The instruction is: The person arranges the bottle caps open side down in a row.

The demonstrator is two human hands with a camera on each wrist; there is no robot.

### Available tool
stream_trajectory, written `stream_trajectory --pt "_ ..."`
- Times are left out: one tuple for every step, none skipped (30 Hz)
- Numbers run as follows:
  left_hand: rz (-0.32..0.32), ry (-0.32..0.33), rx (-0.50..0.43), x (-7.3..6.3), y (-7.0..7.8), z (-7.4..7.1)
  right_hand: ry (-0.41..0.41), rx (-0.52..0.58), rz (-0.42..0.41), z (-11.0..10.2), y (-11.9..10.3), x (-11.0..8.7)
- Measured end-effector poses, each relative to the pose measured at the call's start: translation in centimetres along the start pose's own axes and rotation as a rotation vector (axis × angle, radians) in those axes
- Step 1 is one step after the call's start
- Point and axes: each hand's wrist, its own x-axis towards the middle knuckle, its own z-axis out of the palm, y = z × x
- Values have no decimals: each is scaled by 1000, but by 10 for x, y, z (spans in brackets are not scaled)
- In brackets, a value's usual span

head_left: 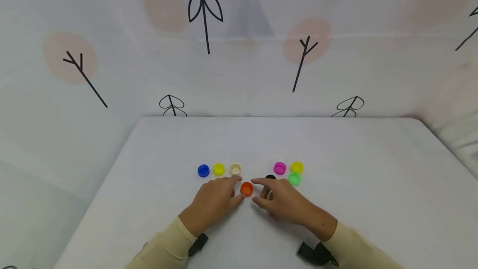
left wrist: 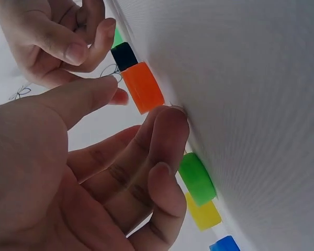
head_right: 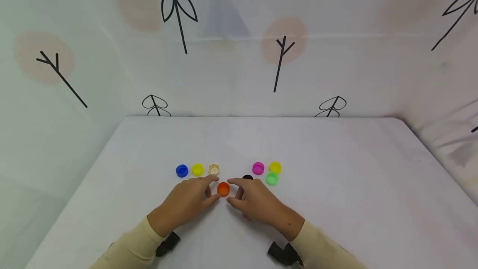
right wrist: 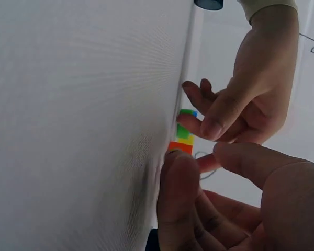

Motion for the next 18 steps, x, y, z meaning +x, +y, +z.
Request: stream_trajectory --pt "3 3 -1 0 0 0 -5 -1 3 0 0 0" --pt "4 3 -2 0 0 0 -11 2 4 0 1 1" --pt "1 0 -5 1 0 -1 -15 9 6 0 1 1" --pt "-1 -3 -8 1 1 -1 -16 11 4 -1 2 1" --pt "-3 -5 -11 2 1 -1 -16 15 4 -1 3 2" --pt "-6 -7 -14 3 1 -1 -13 19 1 -1 3 2" --pt "-7 -8 -17 3 1 -1 -12 24 -3 -1 5 3" --pt "-7 -11 -20 4 1 -1 -10 30 -5 -1 6 3" --pt "-9 -17 -26 4 1 -1 -7 34 -6 -1 7 4" --pt "-10 -20 -29 4 1 -2 -4 35 -5 -1 8 4" --pt "-10 -25 -35 4 1 -2 -4 39 1 -1 9 4" --pt "-14 -30 -42 4 2 -1 -6 43 4 -1 10 5" --pt "-19 -36 -47 4 2 -2 -11 42 8 0 11 5" --pt "-27 -45 -53 4 3 -1 -14 40 12 0 12 5" --pt "-33 -52 -57 4 3 -1 -17 38 13 1 12 5" --pt "-37 -56 -59 4 3 -1 -20 35 17 1 13 5" --pt "-39 -59 -60 3 4 0 -24 33 16 2 13 5" --pt "-39 -61 -61 3 4 1 -27 32 14 2 14 5"
